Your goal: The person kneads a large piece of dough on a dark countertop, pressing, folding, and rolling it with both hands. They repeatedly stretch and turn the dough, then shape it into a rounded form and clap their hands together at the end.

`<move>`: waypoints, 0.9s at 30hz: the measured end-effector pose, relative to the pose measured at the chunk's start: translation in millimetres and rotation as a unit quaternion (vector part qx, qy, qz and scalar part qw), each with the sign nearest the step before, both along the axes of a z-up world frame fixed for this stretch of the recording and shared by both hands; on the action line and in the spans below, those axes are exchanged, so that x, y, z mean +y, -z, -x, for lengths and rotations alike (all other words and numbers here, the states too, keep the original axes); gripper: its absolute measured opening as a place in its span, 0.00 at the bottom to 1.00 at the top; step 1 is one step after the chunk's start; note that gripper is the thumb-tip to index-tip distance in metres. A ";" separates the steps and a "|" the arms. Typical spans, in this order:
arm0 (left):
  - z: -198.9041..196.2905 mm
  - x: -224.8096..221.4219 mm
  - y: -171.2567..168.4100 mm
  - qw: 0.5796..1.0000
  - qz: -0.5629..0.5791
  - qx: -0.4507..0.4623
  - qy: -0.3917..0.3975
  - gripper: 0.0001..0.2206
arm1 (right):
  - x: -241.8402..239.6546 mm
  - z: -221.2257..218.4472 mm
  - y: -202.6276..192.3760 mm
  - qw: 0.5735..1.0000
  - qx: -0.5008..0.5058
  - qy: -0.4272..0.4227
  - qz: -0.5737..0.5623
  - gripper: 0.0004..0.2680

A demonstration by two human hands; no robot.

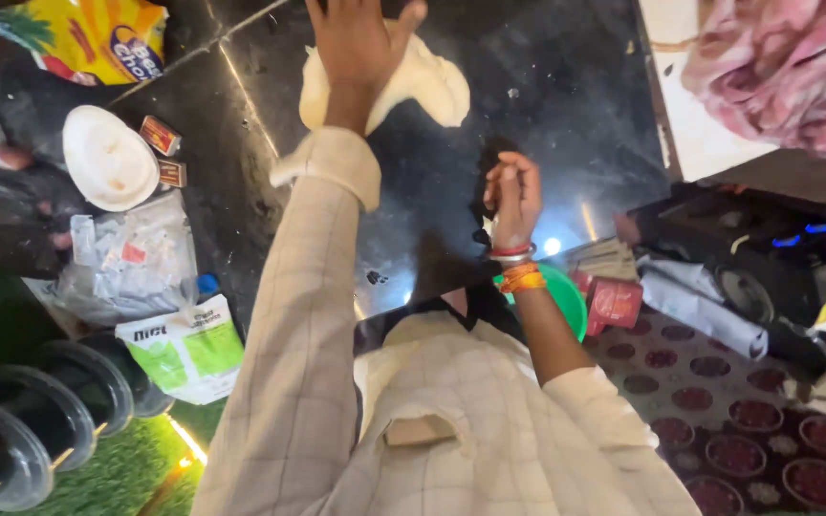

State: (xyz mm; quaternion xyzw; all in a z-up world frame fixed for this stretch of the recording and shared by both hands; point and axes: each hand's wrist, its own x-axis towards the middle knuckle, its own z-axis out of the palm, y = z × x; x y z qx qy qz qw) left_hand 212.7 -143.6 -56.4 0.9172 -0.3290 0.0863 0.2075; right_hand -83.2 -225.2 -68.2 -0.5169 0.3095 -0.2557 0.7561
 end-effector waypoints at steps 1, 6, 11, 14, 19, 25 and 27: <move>12.2 3.6 -7.6 1.000 0.004 -0.008 -0.008 0.28 | -3.7 -2.0 -0.4 1.000 -0.008 -0.008 0.004 0.09; 118.1 39.2 -40.4 0.996 -0.063 0.069 -0.011 0.38 | -15.1 -8.8 5.8 0.995 -0.052 -0.002 -0.079 0.10; 241.0 77.9 -79.7 0.991 -0.026 0.123 -0.042 0.42 | -45.1 -62.7 9.8 0.998 -0.042 0.035 0.033 0.09; 277.8 98.1 -72.3 0.982 0.010 0.177 -0.066 0.42 | -57.4 -117.1 -25.5 0.948 -0.014 0.015 0.317 0.08; 248.6 146.8 -89.0 0.964 0.116 0.202 -0.127 0.38 | -31.4 -199.4 -39.1 0.775 0.181 -0.027 0.604 0.12; 125.2 172.8 -78.2 0.919 0.230 0.257 -0.191 0.33 | 32.5 -143.3 -31.5 0.641 0.229 -0.161 0.715 0.26; 72.7 156.2 -44.7 0.951 0.167 0.224 -0.131 0.38 | 46.9 -113.2 -39.9 0.632 0.243 -0.208 0.706 0.26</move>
